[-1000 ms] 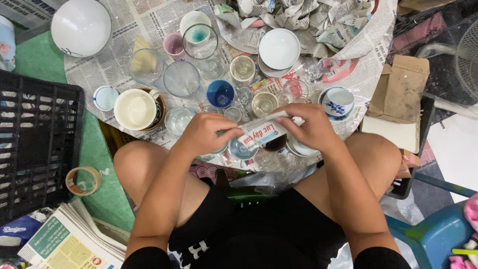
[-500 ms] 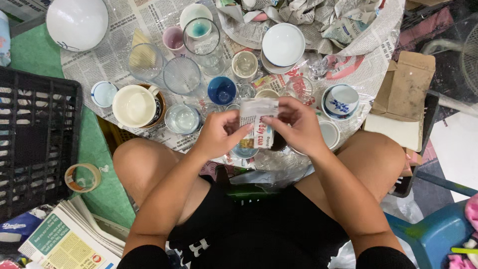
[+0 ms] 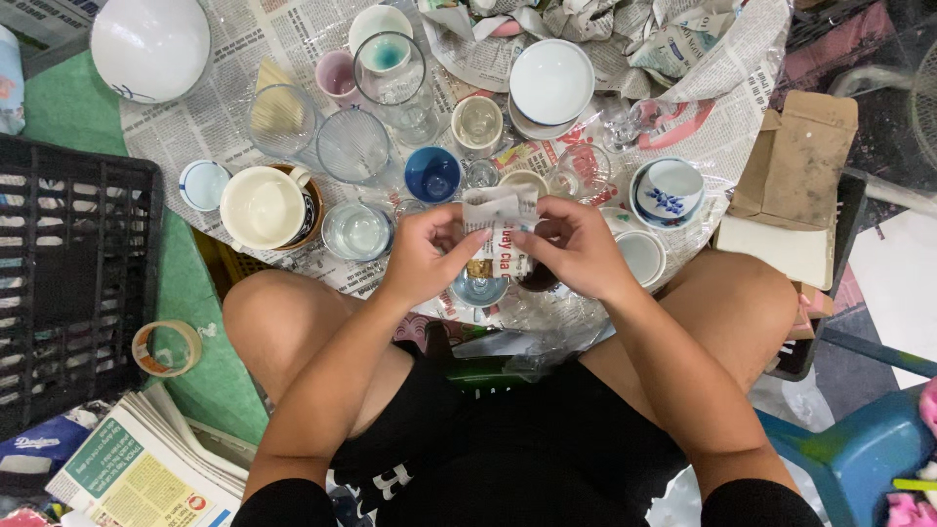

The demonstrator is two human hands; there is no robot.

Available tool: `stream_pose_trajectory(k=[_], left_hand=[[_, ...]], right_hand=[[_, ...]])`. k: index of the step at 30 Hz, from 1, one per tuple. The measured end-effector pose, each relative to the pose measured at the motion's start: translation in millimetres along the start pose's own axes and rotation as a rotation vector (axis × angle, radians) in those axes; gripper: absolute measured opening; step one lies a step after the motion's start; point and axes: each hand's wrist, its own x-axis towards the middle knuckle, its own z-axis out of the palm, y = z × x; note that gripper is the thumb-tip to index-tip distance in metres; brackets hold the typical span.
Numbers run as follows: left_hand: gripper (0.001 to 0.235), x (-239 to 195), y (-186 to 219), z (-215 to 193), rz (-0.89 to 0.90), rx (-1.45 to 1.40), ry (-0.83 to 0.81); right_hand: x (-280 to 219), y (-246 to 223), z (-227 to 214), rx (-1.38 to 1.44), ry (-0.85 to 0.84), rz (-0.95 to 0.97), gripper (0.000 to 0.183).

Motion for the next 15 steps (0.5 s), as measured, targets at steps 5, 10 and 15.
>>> stream_pose_trajectory(k=[5, 10, 15], left_hand=[[0.028, 0, 7, -3, 0.269, 0.009, -0.064], [0.042, 1, 13, -4, 0.499, 0.178, -0.047], [0.043, 0, 14, -10, 0.531, 0.312, -0.016]], right_hand=[[2, 12, -4, 0.007, -0.041, -0.134, 0.019], [1, 10, -9, -0.042, -0.129, -0.22, 0.029], [-4, -4, -13, 0.367, -0.196, 0.054, 0.037]])
